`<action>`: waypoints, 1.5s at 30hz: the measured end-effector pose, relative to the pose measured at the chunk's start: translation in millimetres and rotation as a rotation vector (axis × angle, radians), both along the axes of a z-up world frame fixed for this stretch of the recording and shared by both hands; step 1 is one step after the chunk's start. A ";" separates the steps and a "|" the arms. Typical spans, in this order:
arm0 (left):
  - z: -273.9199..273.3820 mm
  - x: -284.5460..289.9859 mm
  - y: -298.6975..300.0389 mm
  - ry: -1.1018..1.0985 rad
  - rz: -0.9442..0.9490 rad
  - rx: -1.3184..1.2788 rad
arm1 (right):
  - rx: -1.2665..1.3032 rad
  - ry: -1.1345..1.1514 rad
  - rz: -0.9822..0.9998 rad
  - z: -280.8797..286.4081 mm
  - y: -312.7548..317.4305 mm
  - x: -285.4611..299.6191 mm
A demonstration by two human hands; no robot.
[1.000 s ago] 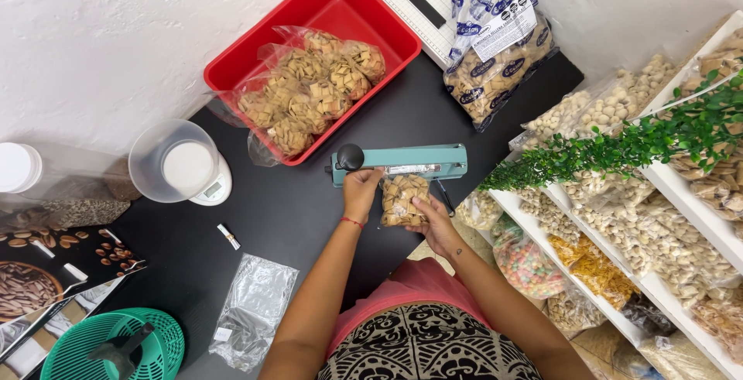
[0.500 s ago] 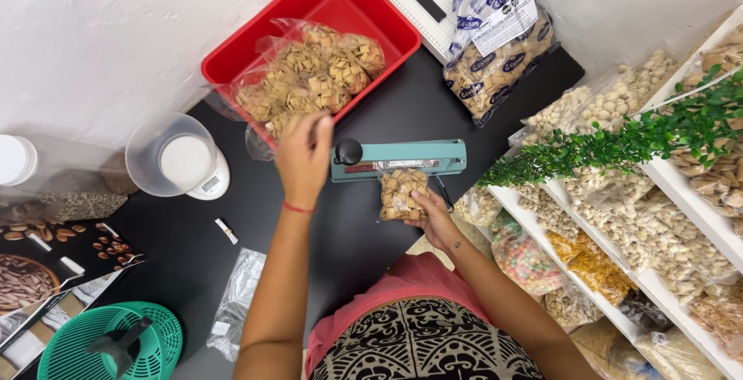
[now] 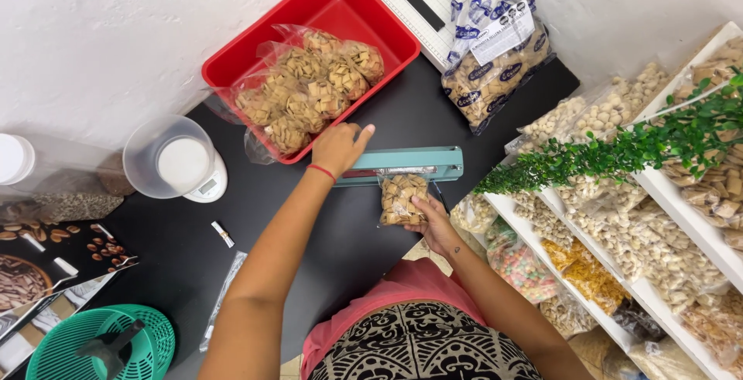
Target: Packaging snacks from a large container into small plastic bags and sealing them using a heat sealer
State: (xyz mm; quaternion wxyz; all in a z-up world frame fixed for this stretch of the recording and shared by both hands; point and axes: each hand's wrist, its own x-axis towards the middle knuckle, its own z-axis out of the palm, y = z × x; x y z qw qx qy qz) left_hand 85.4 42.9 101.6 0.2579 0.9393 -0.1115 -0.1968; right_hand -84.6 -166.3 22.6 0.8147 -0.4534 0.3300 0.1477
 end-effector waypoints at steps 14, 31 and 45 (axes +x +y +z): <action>12.6 5.0 1.1 0.267 0.057 0.120 | -0.056 -0.021 0.081 -22.4 -10.0 -2.4; 4.8 4.3 -3.0 0.257 0.102 0.117 | -0.017 -0.082 0.155 -80.2 -23.8 -8.3; 0.7 2.9 -3.9 0.226 0.112 0.143 | -0.021 -0.072 0.179 -60.1 -21.6 -5.7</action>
